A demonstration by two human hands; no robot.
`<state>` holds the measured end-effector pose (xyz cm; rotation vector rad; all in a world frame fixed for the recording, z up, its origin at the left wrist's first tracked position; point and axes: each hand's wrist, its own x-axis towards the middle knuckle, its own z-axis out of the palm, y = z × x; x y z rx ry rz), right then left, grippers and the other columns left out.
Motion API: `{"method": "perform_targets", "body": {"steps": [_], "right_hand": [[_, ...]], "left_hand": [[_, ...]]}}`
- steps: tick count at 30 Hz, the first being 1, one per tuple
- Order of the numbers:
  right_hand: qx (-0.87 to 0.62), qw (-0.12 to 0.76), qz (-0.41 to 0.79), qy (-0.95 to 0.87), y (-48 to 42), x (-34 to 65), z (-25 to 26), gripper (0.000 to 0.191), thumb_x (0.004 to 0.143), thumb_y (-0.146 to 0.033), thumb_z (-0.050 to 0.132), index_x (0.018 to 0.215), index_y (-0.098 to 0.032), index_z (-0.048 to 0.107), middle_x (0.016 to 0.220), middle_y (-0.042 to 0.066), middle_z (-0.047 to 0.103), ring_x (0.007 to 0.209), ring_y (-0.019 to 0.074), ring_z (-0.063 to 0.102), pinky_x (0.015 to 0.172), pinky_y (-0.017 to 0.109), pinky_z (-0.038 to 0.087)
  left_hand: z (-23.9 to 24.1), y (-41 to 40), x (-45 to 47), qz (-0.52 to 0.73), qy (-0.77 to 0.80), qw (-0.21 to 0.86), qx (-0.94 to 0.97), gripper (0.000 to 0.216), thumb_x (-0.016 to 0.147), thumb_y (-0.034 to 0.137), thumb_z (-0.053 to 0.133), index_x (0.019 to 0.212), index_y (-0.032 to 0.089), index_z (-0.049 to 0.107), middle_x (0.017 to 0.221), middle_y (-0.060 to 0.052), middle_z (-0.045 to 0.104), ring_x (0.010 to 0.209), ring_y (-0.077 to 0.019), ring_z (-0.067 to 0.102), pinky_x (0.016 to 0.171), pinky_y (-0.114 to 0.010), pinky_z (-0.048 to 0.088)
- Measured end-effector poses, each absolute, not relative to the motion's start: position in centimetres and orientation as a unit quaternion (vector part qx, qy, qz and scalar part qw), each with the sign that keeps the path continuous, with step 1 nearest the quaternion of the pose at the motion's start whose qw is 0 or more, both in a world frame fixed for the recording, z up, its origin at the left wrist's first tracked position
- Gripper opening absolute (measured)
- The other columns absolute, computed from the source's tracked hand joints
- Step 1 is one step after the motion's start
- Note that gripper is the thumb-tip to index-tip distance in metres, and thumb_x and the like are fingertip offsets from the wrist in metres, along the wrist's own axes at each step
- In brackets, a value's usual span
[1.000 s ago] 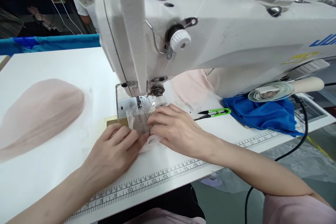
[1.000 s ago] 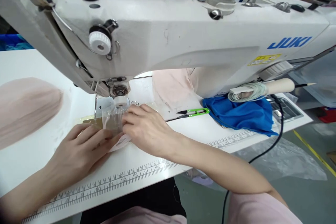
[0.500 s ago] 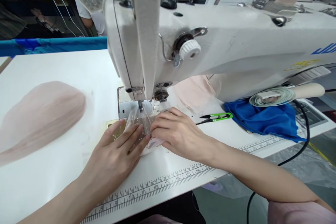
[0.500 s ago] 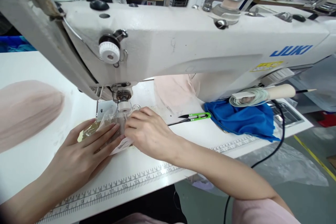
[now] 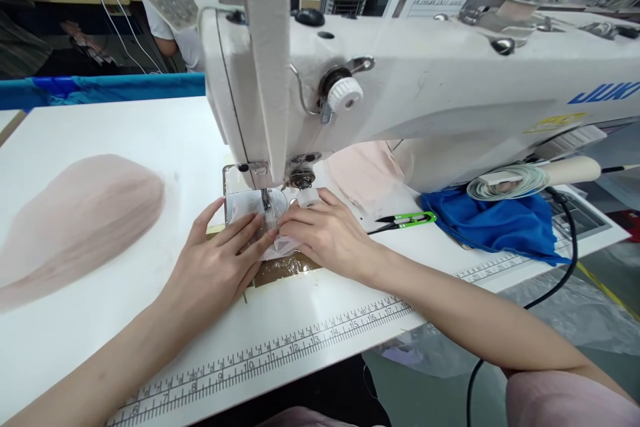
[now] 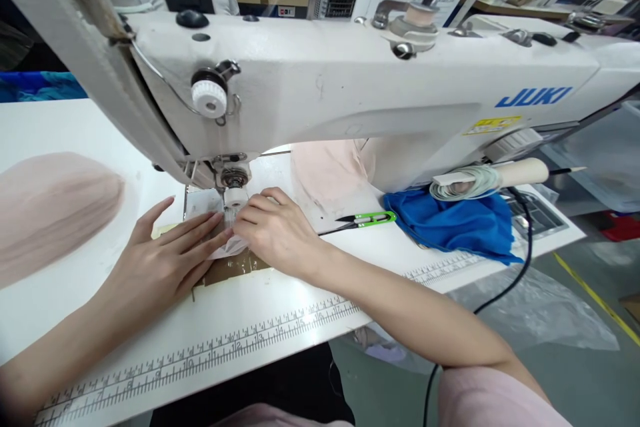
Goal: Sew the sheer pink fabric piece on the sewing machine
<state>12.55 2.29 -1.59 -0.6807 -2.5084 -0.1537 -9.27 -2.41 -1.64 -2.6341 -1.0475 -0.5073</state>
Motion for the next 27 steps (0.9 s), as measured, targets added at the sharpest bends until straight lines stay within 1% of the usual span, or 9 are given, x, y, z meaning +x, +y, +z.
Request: {"method": "perform_targets", "body": {"steps": [4, 9, 13, 16, 18, 21, 23, 25, 27], "right_hand": [[-0.262, 0.260, -0.084, -0.926, 2.8, 12.4, -1.9, 0.023, 0.094, -0.011, 0.050, 0.082, -0.018, 0.070, 0.089, 0.001, 0.076, 0.084, 0.0171, 0.060, 0.091, 0.033, 0.035], [-0.277, 0.247, -0.102, -0.923, 3.4, 12.2, -2.2, 0.023, 0.094, -0.012, 0.050, 0.086, -0.018, 0.070, 0.090, 0.001, 0.076, 0.085, 0.0181, 0.061, 0.094, 0.035, 0.034], [-0.288, 0.250, -0.114, -0.918, 3.7, 12.1, -2.5, 0.024, 0.094, -0.012, 0.049, 0.086, -0.018, 0.071, 0.088, 0.001, 0.075, 0.087, 0.0182, 0.061, 0.095, 0.034, 0.034], [-0.301, 0.251, -0.110, -0.913, 3.7, 12.0, -2.7, 0.023, 0.096, -0.016, 0.049, 0.089, -0.019, 0.071, 0.088, 0.001, 0.075, 0.089, 0.0183, 0.061, 0.097, 0.035, 0.033], [-0.309, 0.249, -0.103, -0.912, 3.5, 11.9, -2.7, 0.022, 0.098, -0.019, 0.048, 0.098, -0.019, 0.070, 0.091, 0.001, 0.075, 0.089, 0.0180, 0.061, 0.097, 0.035, 0.034], [-0.292, 0.253, -0.107, -0.916, 3.0, 11.8, -2.6, 0.025, 0.099, -0.015, 0.044, 0.107, -0.018, 0.067, 0.092, 0.001, 0.075, 0.087, 0.0163, 0.061, 0.092, 0.033, 0.035], [-0.273, 0.264, -0.102, -0.919, 2.8, 11.9, -2.5, 0.026, 0.099, -0.011, 0.043, 0.102, -0.019, 0.068, 0.091, 0.000, 0.075, 0.086, 0.0147, 0.061, 0.089, 0.031, 0.036], [-0.263, 0.280, -0.075, -0.920, 2.7, 12.0, -2.5, 0.024, 0.098, -0.012, 0.047, 0.096, -0.019, 0.069, 0.090, 0.000, 0.075, 0.085, 0.0140, 0.063, 0.086, 0.031, 0.038], [-0.271, 0.300, -0.031, -0.914, 2.8, 12.2, -2.5, 0.020, 0.098, -0.017, 0.051, 0.095, -0.018, 0.071, 0.088, 0.000, 0.075, 0.082, 0.0137, 0.064, 0.083, 0.030, 0.040]], "left_hand": [[-1.8, -1.9, -9.5, -0.152, -0.377, 0.142, -0.903, 0.034, 0.098, 0.017, 0.043, 0.128, 0.019, 0.060, 0.126, -0.013, 0.067, 0.117, -0.0262, 0.064, 0.116, -0.059, 0.026], [-2.1, -1.2, -9.7, -0.145, -0.390, 0.140, -0.899, 0.036, 0.099, 0.020, 0.040, 0.131, 0.018, 0.058, 0.131, -0.014, 0.063, 0.122, -0.0276, 0.061, 0.116, -0.061, 0.021], [-2.4, -0.7, -9.7, -0.157, -0.393, 0.146, -0.894, 0.035, 0.099, 0.021, 0.042, 0.130, 0.018, 0.059, 0.130, -0.016, 0.064, 0.121, -0.0293, 0.061, 0.115, -0.061, 0.021], [-2.2, -0.7, -9.6, -0.152, -0.397, 0.160, -0.891, 0.033, 0.099, 0.021, 0.044, 0.127, 0.017, 0.061, 0.130, -0.016, 0.064, 0.120, -0.0304, 0.061, 0.112, -0.062, 0.024], [-2.0, -1.0, -9.4, -0.156, -0.401, 0.183, -0.884, 0.029, 0.097, 0.021, 0.048, 0.122, 0.018, 0.063, 0.128, -0.013, 0.066, 0.115, -0.0309, 0.062, 0.105, -0.059, 0.032], [-1.7, -1.5, -9.2, -0.178, -0.404, 0.217, -0.871, 0.020, 0.095, 0.020, 0.053, 0.110, 0.020, 0.067, 0.119, -0.006, 0.071, 0.097, -0.0268, 0.066, 0.083, -0.046, 0.044], [-1.5, -1.9, -9.2, -0.193, -0.402, 0.183, -0.876, 0.019, 0.097, 0.018, 0.050, 0.106, 0.020, 0.066, 0.114, -0.003, 0.073, 0.084, -0.0211, 0.067, 0.071, -0.039, 0.044], [-1.1, -2.0, -9.2, -0.198, -0.427, 0.094, -0.877, 0.021, 0.099, 0.021, 0.044, 0.104, 0.019, 0.064, 0.110, -0.003, 0.073, 0.077, -0.0175, 0.065, 0.066, -0.035, 0.044], [-0.5, -1.8, -9.2, -0.189, -0.478, -0.006, -0.857, 0.023, 0.100, 0.027, 0.040, 0.101, 0.019, 0.062, 0.101, -0.003, 0.073, 0.074, -0.0175, 0.063, 0.063, -0.032, 0.045]]}}
